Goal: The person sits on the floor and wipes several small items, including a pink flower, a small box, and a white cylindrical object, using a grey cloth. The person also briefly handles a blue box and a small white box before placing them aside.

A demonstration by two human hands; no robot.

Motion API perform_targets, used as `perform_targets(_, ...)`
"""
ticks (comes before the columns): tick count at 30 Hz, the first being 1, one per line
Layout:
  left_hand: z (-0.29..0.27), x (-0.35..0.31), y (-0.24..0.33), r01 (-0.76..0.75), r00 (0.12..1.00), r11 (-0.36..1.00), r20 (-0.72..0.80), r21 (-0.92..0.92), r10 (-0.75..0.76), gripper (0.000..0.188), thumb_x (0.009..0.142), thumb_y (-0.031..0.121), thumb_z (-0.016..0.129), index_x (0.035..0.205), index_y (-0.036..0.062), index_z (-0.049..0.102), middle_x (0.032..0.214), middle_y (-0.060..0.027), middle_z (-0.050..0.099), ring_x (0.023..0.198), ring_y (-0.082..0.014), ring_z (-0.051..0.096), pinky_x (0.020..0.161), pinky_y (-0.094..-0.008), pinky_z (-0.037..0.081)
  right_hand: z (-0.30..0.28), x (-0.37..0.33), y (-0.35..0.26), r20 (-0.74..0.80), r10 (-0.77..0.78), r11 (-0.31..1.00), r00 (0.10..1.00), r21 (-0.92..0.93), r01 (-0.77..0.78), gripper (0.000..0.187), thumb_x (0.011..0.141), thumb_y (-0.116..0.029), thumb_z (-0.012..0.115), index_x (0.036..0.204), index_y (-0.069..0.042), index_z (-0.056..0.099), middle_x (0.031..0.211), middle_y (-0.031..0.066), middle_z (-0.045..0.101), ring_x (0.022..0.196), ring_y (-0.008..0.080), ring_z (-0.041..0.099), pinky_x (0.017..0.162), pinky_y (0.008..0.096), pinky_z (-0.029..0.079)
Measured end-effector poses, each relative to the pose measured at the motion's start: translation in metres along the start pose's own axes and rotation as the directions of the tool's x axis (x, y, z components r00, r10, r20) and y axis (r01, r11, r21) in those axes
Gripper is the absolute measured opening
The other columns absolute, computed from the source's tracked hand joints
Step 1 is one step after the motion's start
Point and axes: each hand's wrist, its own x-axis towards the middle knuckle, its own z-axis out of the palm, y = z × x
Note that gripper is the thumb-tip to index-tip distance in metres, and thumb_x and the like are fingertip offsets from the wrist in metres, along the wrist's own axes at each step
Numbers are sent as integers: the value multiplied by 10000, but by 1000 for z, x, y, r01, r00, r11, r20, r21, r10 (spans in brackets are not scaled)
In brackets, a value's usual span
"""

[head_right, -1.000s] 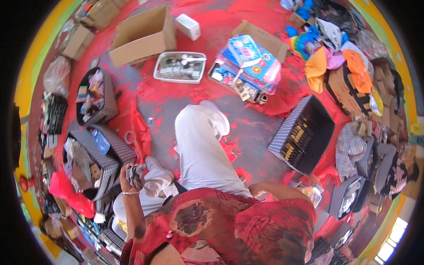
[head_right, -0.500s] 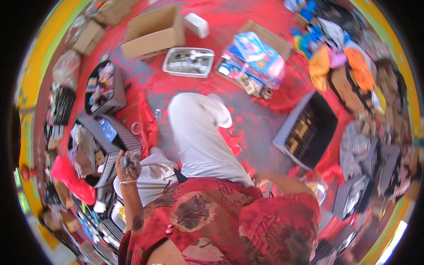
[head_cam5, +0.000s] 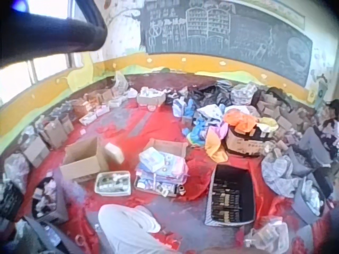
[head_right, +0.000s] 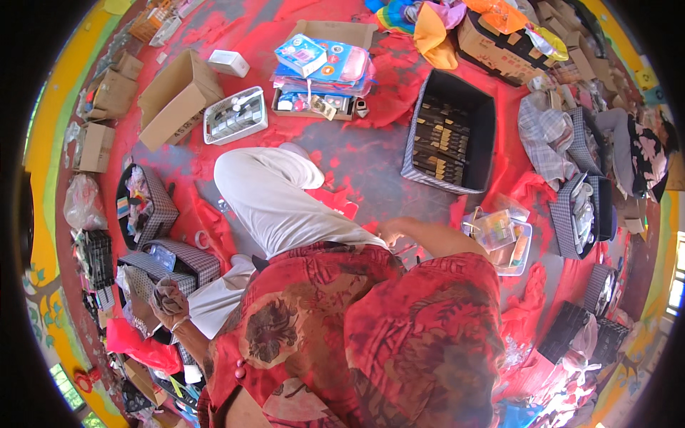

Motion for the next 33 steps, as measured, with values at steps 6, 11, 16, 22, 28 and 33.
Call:
perform_targets(6,11,-33,-7,-334,854,913,-333,235,399,221,794,218,480,921,41,514,809,-44,494,663,-150,483,546,-278,371,10,-26,2,15,215,770,976,612,-179,385,813,-372,485,1102,-124,536,1002,35,595,839,212,573,773,440,442)
perform_targets(11,12,-28,-11,-281,903,935,-270,215,334,155,798,203,457,839,61,502,780,-16,447,626,-137,412,542,-263,348,33,-51,22,168,215,825,962,497,-270,624,801,-537,481,1292,-174,353,1257,86,418,1062,264,450,850,561,362)
perform_targets(16,7,-5,-18,-66,995,998,-81,10,66,245,736,214,536,919,52,546,851,-41,514,742,-184,489,565,-309,428,33,-100,18,182,60,784,982,600,-159,652,797,-421,554,1342,-220,258,1324,20,318,1159,238,328,837,660,292)
perform_targets(22,30,13,-29,-20,976,995,-213,93,39,274,791,228,505,974,26,532,915,-100,545,811,-294,525,627,-394,459,18,-118,-10,463,9,769,887,564,-302,755,749,-182,632,1352,-215,180,1288,95,403,1194,253,366,789,508,441)
perform_targets(28,42,19,-34,-48,953,979,-283,199,105,267,790,198,502,993,25,510,927,-113,522,807,-267,526,624,-410,470,18,-116,2,661,47,873,749,338,-353,785,733,-130,655,1359,-201,187,1249,106,448,1097,235,473,774,441,464)
perform_targets(33,24,18,-27,8,952,966,-297,257,71,281,787,204,503,1006,30,535,944,-104,538,803,-250,547,622,-417,502,43,-99,32,689,57,842,723,356,-406,727,759,-181,646,1350,-176,222,1234,69,474,1120,195,467,812,447,414)
